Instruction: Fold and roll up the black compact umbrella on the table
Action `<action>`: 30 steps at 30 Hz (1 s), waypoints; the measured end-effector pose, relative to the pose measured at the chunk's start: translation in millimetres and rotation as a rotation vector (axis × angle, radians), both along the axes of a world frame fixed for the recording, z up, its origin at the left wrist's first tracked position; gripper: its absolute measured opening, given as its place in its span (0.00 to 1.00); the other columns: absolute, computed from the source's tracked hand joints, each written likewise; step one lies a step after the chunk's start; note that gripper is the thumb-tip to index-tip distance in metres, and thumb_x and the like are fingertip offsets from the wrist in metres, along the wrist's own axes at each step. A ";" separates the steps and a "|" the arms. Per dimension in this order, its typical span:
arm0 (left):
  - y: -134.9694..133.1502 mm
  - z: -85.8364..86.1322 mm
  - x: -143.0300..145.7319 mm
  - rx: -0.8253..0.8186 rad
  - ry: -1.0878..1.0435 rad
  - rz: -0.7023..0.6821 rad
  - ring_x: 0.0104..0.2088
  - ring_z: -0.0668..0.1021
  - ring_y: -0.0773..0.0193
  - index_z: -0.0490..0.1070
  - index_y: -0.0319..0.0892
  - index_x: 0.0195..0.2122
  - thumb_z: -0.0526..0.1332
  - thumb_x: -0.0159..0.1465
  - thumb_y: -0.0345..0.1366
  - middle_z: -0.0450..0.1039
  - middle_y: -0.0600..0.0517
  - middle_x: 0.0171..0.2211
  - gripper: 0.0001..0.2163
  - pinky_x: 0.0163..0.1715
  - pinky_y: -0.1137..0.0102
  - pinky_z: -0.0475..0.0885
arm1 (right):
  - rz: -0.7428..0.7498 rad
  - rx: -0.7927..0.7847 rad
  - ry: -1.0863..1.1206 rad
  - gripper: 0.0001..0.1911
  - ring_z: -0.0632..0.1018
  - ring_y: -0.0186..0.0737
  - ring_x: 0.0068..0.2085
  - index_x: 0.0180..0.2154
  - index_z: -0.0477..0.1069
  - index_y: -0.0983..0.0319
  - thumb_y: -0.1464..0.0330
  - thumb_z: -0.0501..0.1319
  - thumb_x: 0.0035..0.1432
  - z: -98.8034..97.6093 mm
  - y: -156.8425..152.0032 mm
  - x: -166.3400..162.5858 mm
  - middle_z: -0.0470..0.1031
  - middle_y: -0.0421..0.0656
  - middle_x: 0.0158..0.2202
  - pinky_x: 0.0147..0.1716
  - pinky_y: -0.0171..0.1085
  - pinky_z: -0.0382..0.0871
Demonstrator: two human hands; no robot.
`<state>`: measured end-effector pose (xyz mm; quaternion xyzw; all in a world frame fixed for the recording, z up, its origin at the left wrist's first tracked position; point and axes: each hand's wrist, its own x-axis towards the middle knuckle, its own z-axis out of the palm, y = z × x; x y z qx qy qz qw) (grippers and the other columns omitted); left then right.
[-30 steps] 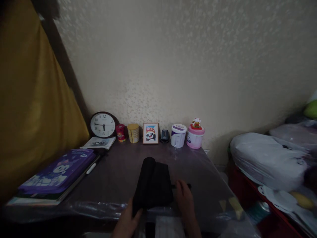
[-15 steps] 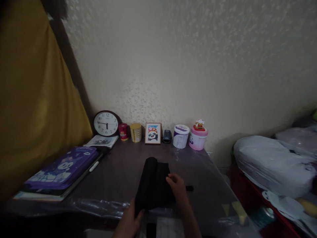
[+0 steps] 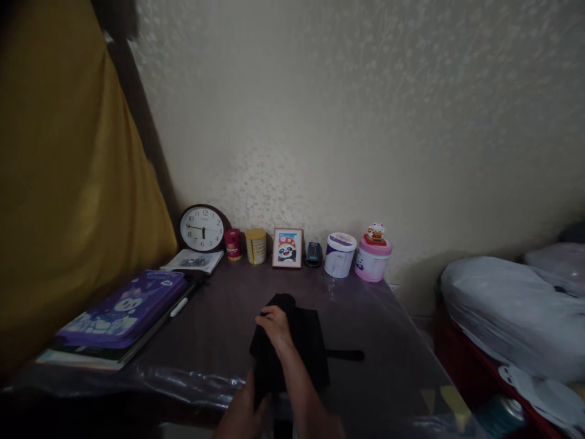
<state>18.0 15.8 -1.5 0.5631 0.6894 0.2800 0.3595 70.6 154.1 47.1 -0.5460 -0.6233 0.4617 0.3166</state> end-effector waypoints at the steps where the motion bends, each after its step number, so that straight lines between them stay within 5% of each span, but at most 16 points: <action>1: 0.3 0.6 -0.8 -0.010 0.000 0.000 0.55 0.68 0.61 0.45 0.28 0.61 0.49 0.58 0.34 0.68 0.38 0.52 0.29 0.52 0.72 0.60 | 0.008 0.007 -0.045 0.16 0.73 0.34 0.25 0.40 0.71 0.63 0.67 0.60 0.45 -4.0 1.5 -3.5 0.74 0.37 0.24 0.23 0.30 0.61; 6: -1.8 -12.9 -5.5 -0.039 0.071 -0.041 0.55 0.68 0.57 0.43 0.30 0.62 0.49 0.60 0.39 0.65 0.37 0.54 0.31 0.52 0.68 0.61 | 0.036 0.081 -0.276 0.16 0.76 0.38 0.32 0.38 0.71 0.60 0.71 0.61 0.43 -9.9 -0.9 -7.5 0.75 0.37 0.24 0.30 0.33 0.62; 10: -5.2 -22.8 -6.9 0.174 0.245 0.047 0.57 0.65 0.54 0.49 0.32 0.60 0.47 0.61 0.41 0.58 0.37 0.58 0.28 0.52 0.64 0.62 | 0.075 0.168 -0.444 0.16 0.77 0.40 0.36 0.40 0.70 0.59 0.71 0.60 0.45 -3.7 -8.2 -7.9 0.77 0.41 0.30 0.33 0.33 0.61; 12: -3.7 -17.0 -7.3 0.267 0.345 0.026 0.55 0.66 0.53 0.58 0.39 0.57 0.48 0.61 0.39 0.62 0.41 0.56 0.23 0.52 0.61 0.62 | 0.126 0.180 -0.509 0.17 0.77 0.39 0.35 0.42 0.69 0.60 0.70 0.58 0.47 -1.2 -9.6 -8.3 0.78 0.40 0.29 0.31 0.32 0.61; 14: 0.8 -4.7 -7.3 0.302 0.404 -0.155 0.53 0.67 0.53 0.63 0.42 0.54 0.50 0.59 0.36 0.64 0.43 0.55 0.21 0.52 0.59 0.63 | 0.166 0.164 -0.520 0.17 0.77 0.37 0.33 0.43 0.69 0.60 0.71 0.58 0.48 -0.1 -9.3 -8.3 0.77 0.39 0.26 0.29 0.31 0.60; 20: 16.3 15.8 -4.9 0.220 0.454 -0.275 0.62 0.54 0.49 0.54 0.42 0.60 0.55 0.52 0.30 0.52 0.44 0.62 0.32 0.60 0.53 0.51 | 0.242 0.174 -0.460 0.09 0.77 0.34 0.31 0.35 0.74 0.58 0.69 0.57 0.51 1.9 -8.9 -2.7 0.77 0.37 0.25 0.28 0.29 0.62; 25: 26.3 -31.0 -11.4 0.278 0.532 -0.295 0.61 0.56 0.48 0.51 0.42 0.61 0.56 0.52 0.29 0.48 0.43 0.62 0.34 0.57 0.55 0.59 | 0.343 0.396 -0.176 0.11 0.76 0.34 0.34 0.32 0.74 0.59 0.67 0.53 0.58 4.2 -26.7 18.2 0.77 0.39 0.30 0.34 0.30 0.65; 28: 32.5 -62.9 -11.1 0.468 0.672 -0.285 0.58 0.64 0.53 0.57 0.48 0.58 0.55 0.55 0.28 0.57 0.45 0.59 0.28 0.51 0.62 0.67 | 0.268 0.591 -0.187 0.11 0.74 0.38 0.43 0.32 0.74 0.59 0.69 0.53 0.58 -5.5 -32.9 33.9 0.77 0.41 0.35 0.44 0.36 0.64; 30: 33.9 -72.0 -5.5 0.550 0.779 -0.139 0.57 0.66 0.59 0.58 0.52 0.57 0.50 0.57 0.23 0.59 0.49 0.58 0.27 0.50 0.66 0.68 | 0.246 0.655 -0.236 0.11 0.71 0.40 0.49 0.34 0.74 0.59 0.70 0.53 0.58 -16.2 -26.6 40.7 0.77 0.43 0.39 0.51 0.41 0.60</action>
